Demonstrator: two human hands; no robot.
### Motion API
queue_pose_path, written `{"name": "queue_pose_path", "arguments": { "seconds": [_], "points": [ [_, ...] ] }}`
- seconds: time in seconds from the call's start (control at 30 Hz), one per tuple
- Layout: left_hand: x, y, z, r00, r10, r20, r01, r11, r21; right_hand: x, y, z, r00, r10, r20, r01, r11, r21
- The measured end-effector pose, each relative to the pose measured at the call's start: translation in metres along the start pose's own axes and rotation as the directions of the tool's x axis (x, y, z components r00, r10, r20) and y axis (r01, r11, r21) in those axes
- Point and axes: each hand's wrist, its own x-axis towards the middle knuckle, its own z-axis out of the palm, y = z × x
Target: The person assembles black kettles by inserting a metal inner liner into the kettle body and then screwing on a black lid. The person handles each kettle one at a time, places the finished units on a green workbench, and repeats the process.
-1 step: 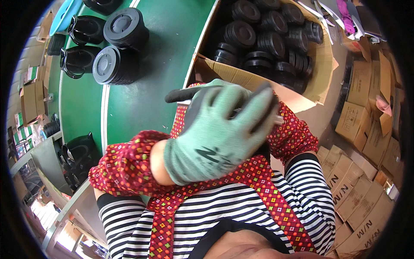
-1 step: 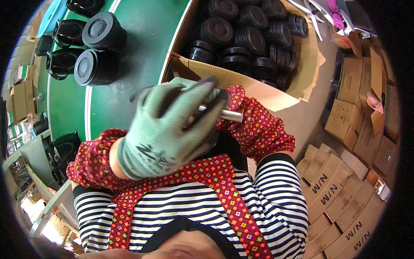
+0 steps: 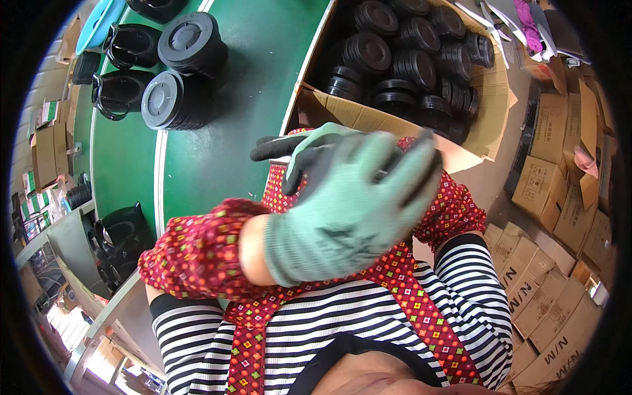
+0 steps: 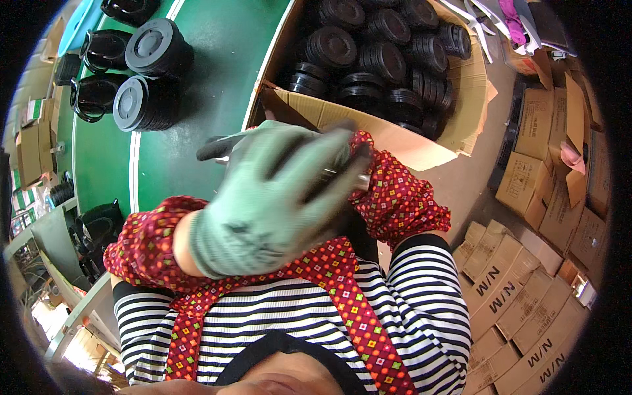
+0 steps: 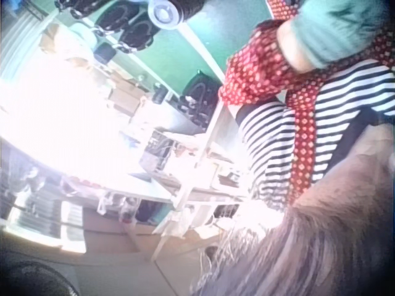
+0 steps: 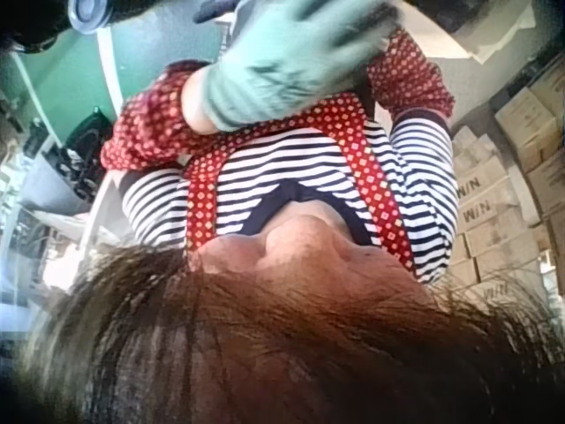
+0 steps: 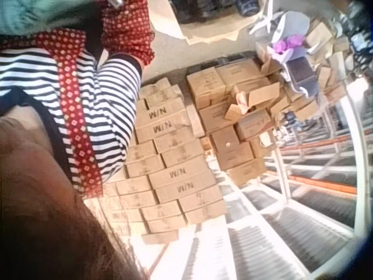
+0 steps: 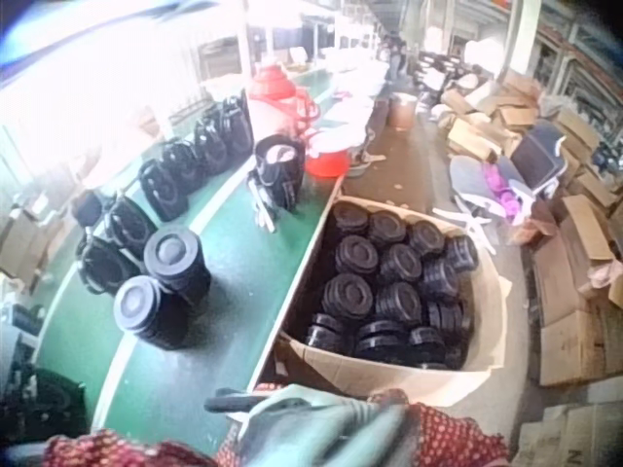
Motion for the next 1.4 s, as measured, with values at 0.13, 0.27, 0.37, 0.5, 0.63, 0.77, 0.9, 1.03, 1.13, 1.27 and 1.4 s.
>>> {"name": "queue_pose_path", "arguments": {
  "seconds": [0.13, 0.27, 0.37, 0.5, 0.63, 0.77, 0.9, 1.03, 1.13, 1.27, 1.4],
  "points": [
    [0.014, 0.023, 0.06, 0.995, -0.01, 0.102, 0.011, 1.0, -0.006, 0.001, 0.019, 0.001, 0.999, -0.041, -0.002, 0.041, 0.995, 0.086],
    [0.015, 0.018, 0.066, 0.99, -0.015, 0.141, 0.036, 0.989, -0.143, -0.003, 0.041, -0.004, 0.991, -0.133, -0.018, 0.134, 0.982, 0.134],
    [0.007, 0.001, 0.037, 0.988, 0.106, 0.114, -0.043, 0.891, -0.452, -0.02, 0.046, -0.012, 0.948, -0.309, -0.082, 0.289, 0.937, -0.195],
    [-0.023, -0.032, 0.048, 0.978, 0.114, -0.175, -0.205, 0.685, -0.699, -0.065, 0.042, -0.018, 0.919, -0.041, -0.392, -0.125, 0.914, -0.387],
    [-0.023, -0.071, 0.039, 0.988, 0.092, -0.127, -0.154, 0.428, -0.891, -0.069, 0.064, -0.01, 0.806, -0.302, -0.509, -0.078, 0.799, -0.597],
    [-0.05, -0.081, 0.017, 0.936, -0.343, -0.084, -0.008, 0.217, -0.976, -0.062, 0.015, -0.025, 0.895, -0.018, -0.446, -0.336, 0.631, -0.699],
    [-0.078, -0.09, -0.006, 0.872, -0.437, 0.221, 0.267, 0.048, -0.962, -0.068, -0.015, -0.006, 0.904, -0.004, -0.428, -0.388, 0.417, -0.822],
    [-0.049, -0.066, -0.008, 0.952, -0.271, 0.145, 0.168, 0.065, -0.984, -0.079, 0.006, -0.014, 0.944, -0.083, -0.32, -0.225, 0.549, -0.805],
    [-0.025, -0.054, -0.012, 0.992, -0.065, 0.106, 0.123, 0.388, -0.914, -0.082, 0.031, -0.018, 0.955, -0.095, -0.281, -0.173, 0.589, -0.789],
    [-0.018, -0.032, -0.004, 0.993, -0.099, 0.07, 0.118, 0.673, -0.73, -0.058, 0.039, -0.019, 0.942, -0.207, -0.264, -0.008, 0.773, -0.634],
    [-0.014, -0.02, -0.002, 0.986, -0.144, 0.08, 0.16, 0.732, -0.662, -0.065, 0.052, -0.016, 0.946, -0.224, -0.236, 0.022, 0.766, -0.642]
  ]
}}
